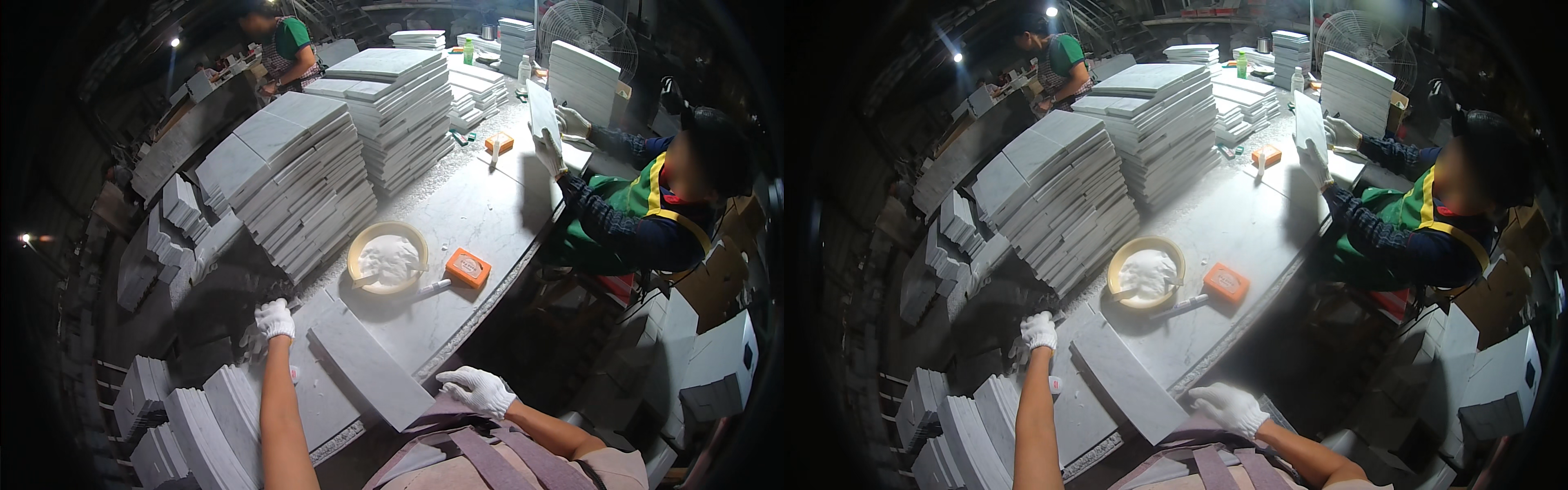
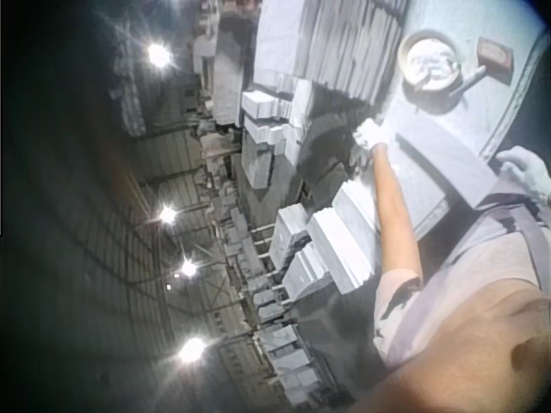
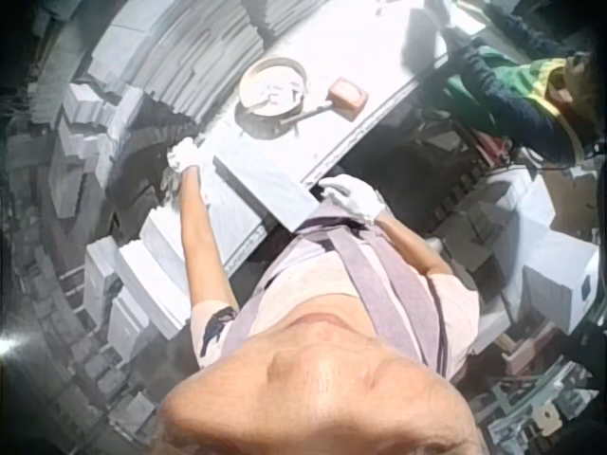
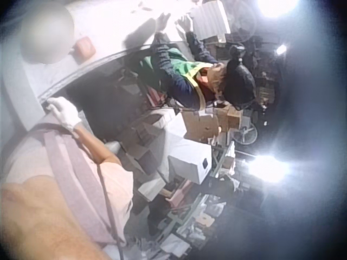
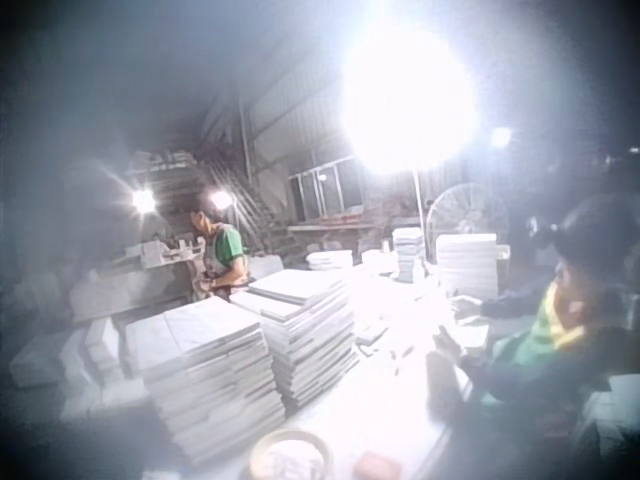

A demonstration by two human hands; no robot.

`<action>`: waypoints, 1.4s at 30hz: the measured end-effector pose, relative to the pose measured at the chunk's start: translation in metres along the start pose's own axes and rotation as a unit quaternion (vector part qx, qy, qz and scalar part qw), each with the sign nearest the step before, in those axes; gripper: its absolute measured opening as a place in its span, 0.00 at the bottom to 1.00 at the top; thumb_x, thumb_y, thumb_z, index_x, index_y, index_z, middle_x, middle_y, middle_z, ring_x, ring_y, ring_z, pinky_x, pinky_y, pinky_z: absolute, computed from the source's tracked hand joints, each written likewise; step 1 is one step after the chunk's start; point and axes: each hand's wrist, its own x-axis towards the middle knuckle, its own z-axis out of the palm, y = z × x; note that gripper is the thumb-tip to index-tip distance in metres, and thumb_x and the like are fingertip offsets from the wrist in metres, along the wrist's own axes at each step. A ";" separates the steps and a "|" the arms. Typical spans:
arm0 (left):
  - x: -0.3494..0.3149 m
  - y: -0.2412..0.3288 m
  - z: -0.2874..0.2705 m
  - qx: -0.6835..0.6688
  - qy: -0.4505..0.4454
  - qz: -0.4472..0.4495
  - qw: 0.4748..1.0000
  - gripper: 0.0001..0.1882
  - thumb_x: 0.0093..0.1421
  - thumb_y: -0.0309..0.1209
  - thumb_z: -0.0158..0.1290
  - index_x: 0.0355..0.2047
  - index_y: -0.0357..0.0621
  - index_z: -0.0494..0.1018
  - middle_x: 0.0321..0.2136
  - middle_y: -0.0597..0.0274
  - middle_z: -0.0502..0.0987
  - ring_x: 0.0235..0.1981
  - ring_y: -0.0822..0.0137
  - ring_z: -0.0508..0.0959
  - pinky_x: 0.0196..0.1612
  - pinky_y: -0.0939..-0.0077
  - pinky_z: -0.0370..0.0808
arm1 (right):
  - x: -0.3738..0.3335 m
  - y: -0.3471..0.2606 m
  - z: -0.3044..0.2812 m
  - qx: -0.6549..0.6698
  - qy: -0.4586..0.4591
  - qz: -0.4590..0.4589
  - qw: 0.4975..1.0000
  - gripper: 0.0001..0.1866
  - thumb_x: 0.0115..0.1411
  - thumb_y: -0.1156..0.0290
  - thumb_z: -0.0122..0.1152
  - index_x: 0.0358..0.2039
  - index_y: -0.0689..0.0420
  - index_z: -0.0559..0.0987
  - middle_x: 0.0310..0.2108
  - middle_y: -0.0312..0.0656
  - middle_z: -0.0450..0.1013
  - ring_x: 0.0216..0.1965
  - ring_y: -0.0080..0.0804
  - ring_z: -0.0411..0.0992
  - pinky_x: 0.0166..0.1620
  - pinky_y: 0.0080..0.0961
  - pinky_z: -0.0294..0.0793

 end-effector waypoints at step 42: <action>-0.330 0.175 -0.162 -0.688 -0.100 -0.062 0.716 0.18 0.68 0.34 0.61 0.54 0.38 0.80 0.48 0.50 0.81 0.48 0.57 0.82 0.53 0.63 0.77 | 0.024 -0.054 0.011 0.401 -0.140 0.196 0.884 0.27 0.70 0.45 0.63 0.59 0.52 0.82 0.44 0.34 0.82 0.42 0.23 0.78 0.44 0.23 0.77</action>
